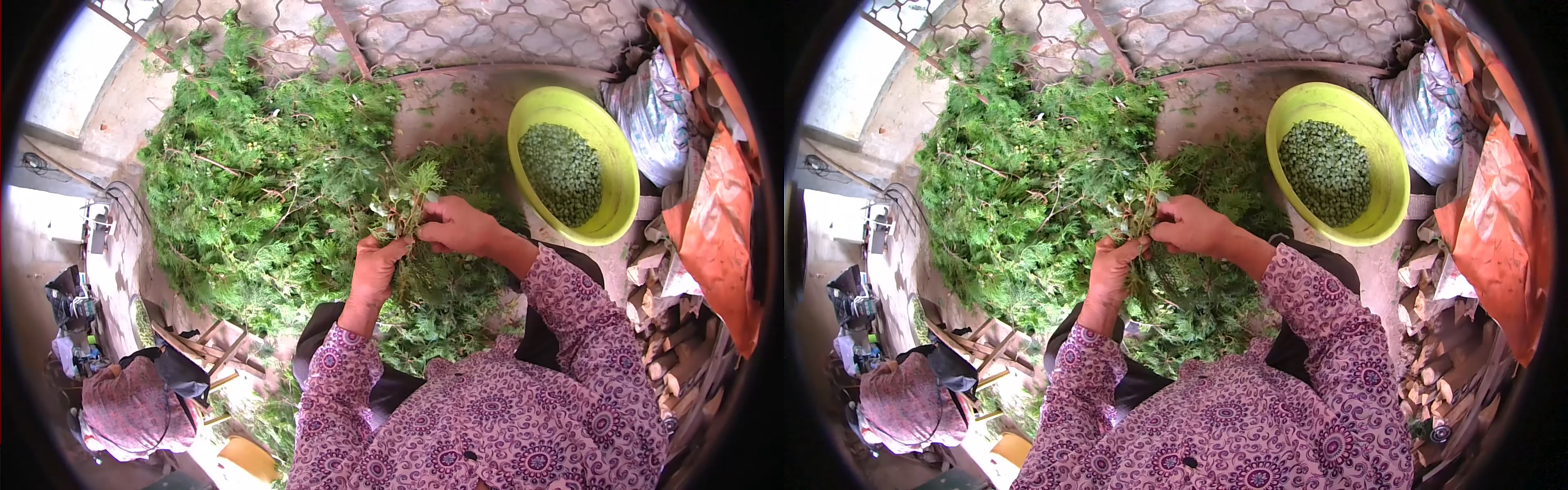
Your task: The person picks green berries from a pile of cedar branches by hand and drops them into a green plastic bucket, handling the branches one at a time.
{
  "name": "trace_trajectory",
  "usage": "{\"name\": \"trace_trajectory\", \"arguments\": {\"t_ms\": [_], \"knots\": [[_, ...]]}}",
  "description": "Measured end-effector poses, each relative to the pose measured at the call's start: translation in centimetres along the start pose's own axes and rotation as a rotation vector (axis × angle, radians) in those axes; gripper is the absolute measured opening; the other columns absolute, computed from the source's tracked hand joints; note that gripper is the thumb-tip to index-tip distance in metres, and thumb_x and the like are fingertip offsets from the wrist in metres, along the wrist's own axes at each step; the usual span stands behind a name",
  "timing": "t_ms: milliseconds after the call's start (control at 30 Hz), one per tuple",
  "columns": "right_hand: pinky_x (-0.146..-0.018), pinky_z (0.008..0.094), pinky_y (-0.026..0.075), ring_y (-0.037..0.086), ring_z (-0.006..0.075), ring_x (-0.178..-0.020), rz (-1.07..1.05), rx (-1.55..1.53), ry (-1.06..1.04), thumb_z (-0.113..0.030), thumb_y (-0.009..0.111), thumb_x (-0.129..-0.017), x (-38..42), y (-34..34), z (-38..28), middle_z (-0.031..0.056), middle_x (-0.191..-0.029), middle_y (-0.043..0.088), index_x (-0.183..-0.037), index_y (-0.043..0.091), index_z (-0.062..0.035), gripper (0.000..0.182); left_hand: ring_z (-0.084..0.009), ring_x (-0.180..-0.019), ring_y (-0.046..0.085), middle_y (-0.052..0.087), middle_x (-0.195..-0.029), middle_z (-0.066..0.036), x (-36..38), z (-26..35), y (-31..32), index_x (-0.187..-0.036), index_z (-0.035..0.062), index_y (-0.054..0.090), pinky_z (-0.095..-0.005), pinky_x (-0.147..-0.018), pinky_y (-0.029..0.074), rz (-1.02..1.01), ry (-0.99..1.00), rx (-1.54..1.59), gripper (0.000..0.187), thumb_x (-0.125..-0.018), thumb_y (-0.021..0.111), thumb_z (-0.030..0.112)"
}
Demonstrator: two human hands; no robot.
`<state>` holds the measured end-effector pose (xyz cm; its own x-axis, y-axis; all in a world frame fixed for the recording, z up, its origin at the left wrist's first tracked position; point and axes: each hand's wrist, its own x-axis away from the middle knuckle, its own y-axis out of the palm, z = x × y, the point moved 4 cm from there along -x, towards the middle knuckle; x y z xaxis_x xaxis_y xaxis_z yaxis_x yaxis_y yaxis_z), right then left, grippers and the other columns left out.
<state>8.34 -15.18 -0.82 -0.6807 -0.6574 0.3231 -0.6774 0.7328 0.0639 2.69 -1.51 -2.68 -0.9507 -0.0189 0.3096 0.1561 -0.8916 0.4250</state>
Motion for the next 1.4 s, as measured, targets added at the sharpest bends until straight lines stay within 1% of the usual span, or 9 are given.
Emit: {"name": "trace_trajectory", "arguments": {"t_ms": [233, 433, 567, 700, 733, 800, 933, 1267, 1400], "knots": [[-0.039, 0.022, 0.029, 0.038, 0.0068, -0.042, -0.337, -0.361, 0.149, -0.011, 0.05, -0.075, 1.3, -1.1, -0.6, 0.0011, -0.057, 0.047, -0.077, 0.053, -0.0005, 0.01, -0.0116, -0.065, 0.054, 0.06, -0.075, -0.004, 0.4, 0.2, 0.0, -0.083, 0.0, 0.058, -0.0249, -0.067, 0.041, -0.034, -0.136, 0.034, 0.016, -0.071, 0.068, 0.004], [-0.039, 0.0203, 0.029, 0.04, 0.0066, -0.045, 0.058, -0.596, -0.291, -0.004, 0.05, -0.077, 3.4, -8.8, -4.4, 0.0024, -0.063, 0.049, -0.089, 0.052, 0.0005, 0.013, -0.015, -0.066, 0.054, 0.059, -0.074, -0.006, 0.0, 0.0, -1.5, -0.082, -0.0005, 0.055, -0.0271, -0.071, 0.04, 0.102, -0.193, 0.015, 0.022, -0.069, 0.071, 0.006], [-0.05, 0.0256, 0.043, 0.054, 0.0172, -0.056, 0.896, 0.062, -0.314, -0.009, 0.053, -0.075, 6.8, -17.1, -3.6, 0.009, -0.073, 0.058, -0.101, 0.054, 0.0016, 0.027, -0.0145, -0.064, 0.055, 0.061, -0.074, -0.006, 0.3, 1.0, -0.1, -0.079, -0.002, 0.058, -0.0273, -0.067, 0.042, 0.05, -0.121, 0.001, 0.015, -0.069, 0.069, 0.003], [-0.067, 0.038, 0.047, 0.059, 0.036, -0.073, 1.258, 1.369, -0.423, -0.017, 0.058, -0.069, 8.2, -19.4, -2.4, 0.0181, -0.089, 0.062, -0.097, 0.06, -0.0029, 0.032, -0.0128, -0.063, 0.055, 0.062, -0.076, -0.007, -0.2, 0.5, 0.1, -0.081, -0.0008, 0.061, -0.0268, -0.064, 0.043, -0.049, -0.062, -0.051, 0.011, -0.071, 0.066, 0.001], [-0.067, 0.038, 0.047, 0.059, 0.036, -0.073, 1.26, 1.37, -0.426, -0.017, 0.058, -0.069, 8.2, -18.9, -3.0, 0.0181, -0.089, 0.062, -0.097, 0.06, -0.0029, 0.032, -0.0128, -0.063, 0.055, 0.062, -0.076, -0.007, -0.3, 0.4, 0.1, -0.081, -0.0008, 0.061, -0.0268, -0.064, 0.043, -0.05, -0.059, -0.05, 0.011, -0.071, 0.066, 0.001], [-0.067, 0.0303, 0.046, 0.058, 0.0249, -0.071, 0.795, 0.91, -0.126, -0.018, 0.06, -0.071, 6.6, -16.9, -3.0, 0.0116, -0.076, 0.06, -0.095, 0.059, -0.0003, 0.03, -0.0115, -0.065, 0.055, 0.062, -0.077, -0.005, -0.4, 0.0, 0.3, -0.084, 0.0012, 0.061, -0.0256, -0.065, 0.043, -0.056, -0.076, -0.078, 0.012, -0.072, 0.064, 0.001], [-0.061, 0.0245, 0.043, 0.053, 0.0086, -0.067, 0.253, 0.499, -0.222, -0.019, 0.066, -0.071, 4.4, -7.5, -4.8, 0.0034, -0.072, 0.058, -0.079, 0.059, 0.0005, 0.022, -0.0095, -0.068, 0.055, 0.063, -0.08, -0.003, -0.6, -0.5, 0.8, -0.088, 0.0018, 0.062, -0.0239, -0.066, 0.042, -0.058, -0.092, -0.101, 0.014, -0.073, 0.063, 0.001], [-0.054, 0.0219, 0.041, 0.05, 0.0051, -0.057, 0.136, 0.445, -0.166, -0.021, 0.065, -0.074, 2.1, -5.5, -4.0, -0.0008, -0.06, 0.054, -0.075, 0.057, 0.0006, 0.023, -0.0075, -0.07, 0.055, 0.063, -0.083, -0.001, -0.5, -0.8, 1.0, -0.093, 0.002, 0.062, -0.0221, -0.065, 0.042, -0.072, -0.137, -0.12, 0.018, -0.075, 0.062, 0.001], [-0.05, 0.0253, 0.043, 0.052, 0.0102, -0.052, 0.05, -0.197, 0.009, -0.023, 0.059, -0.077, 2.3, -5.2, -3.2, 0.0026, -0.06, 0.056, -0.069, 0.057, -0.0034, 0.021, -0.0079, -0.069, 0.055, 0.063, -0.082, -0.001, -0.2, -0.4, 1.6, -0.093, 0.0013, 0.062, -0.0219, -0.064, 0.042, -0.116, -0.146, -0.086, 0.019, -0.074, 0.061, 0.0]]}}
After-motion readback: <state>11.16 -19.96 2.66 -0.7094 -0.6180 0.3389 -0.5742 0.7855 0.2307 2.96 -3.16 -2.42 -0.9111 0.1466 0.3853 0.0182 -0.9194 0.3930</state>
